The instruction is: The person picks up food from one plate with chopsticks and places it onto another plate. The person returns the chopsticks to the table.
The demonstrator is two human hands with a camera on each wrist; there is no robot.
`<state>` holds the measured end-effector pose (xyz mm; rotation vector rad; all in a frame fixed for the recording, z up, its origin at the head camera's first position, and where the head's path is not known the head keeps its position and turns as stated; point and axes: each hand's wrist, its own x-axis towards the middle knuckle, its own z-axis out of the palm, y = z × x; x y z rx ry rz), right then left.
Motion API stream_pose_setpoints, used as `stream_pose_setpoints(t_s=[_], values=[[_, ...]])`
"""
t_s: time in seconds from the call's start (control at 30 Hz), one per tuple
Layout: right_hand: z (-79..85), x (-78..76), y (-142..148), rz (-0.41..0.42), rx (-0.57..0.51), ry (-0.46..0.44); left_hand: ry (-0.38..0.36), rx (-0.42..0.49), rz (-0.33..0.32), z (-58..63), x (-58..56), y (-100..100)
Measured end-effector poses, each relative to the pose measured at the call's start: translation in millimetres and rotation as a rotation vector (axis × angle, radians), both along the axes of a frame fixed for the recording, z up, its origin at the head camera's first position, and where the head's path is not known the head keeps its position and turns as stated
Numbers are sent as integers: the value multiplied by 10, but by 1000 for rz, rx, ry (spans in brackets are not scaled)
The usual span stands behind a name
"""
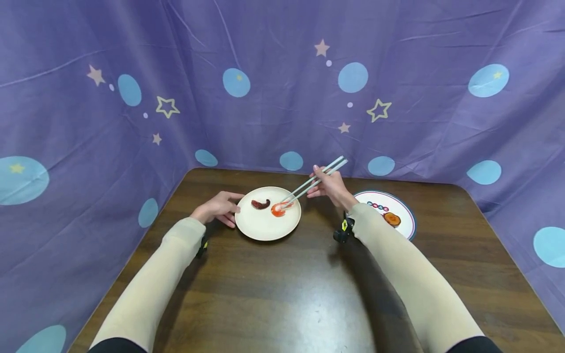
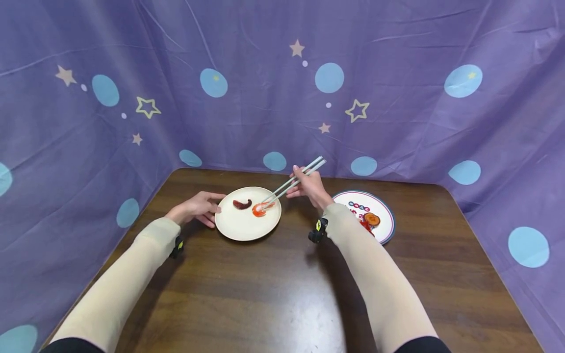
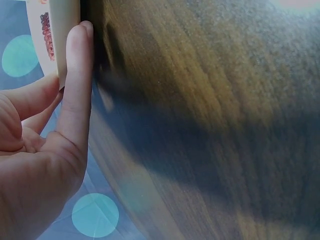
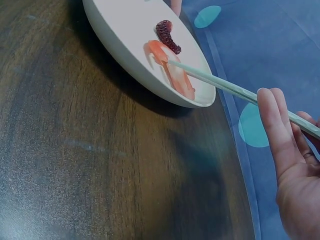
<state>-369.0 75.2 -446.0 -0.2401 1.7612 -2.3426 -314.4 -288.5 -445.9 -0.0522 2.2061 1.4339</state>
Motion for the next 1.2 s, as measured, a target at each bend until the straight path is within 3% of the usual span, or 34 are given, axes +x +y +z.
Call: stream_pose_setpoints(t_s=[0.43,1.2], values=[[-75,16,-63,-18,19,17,7,7,0,-16,37,-7],[-38,-1,-206,-64,34,31,27,15,-15,23,63,-3]])
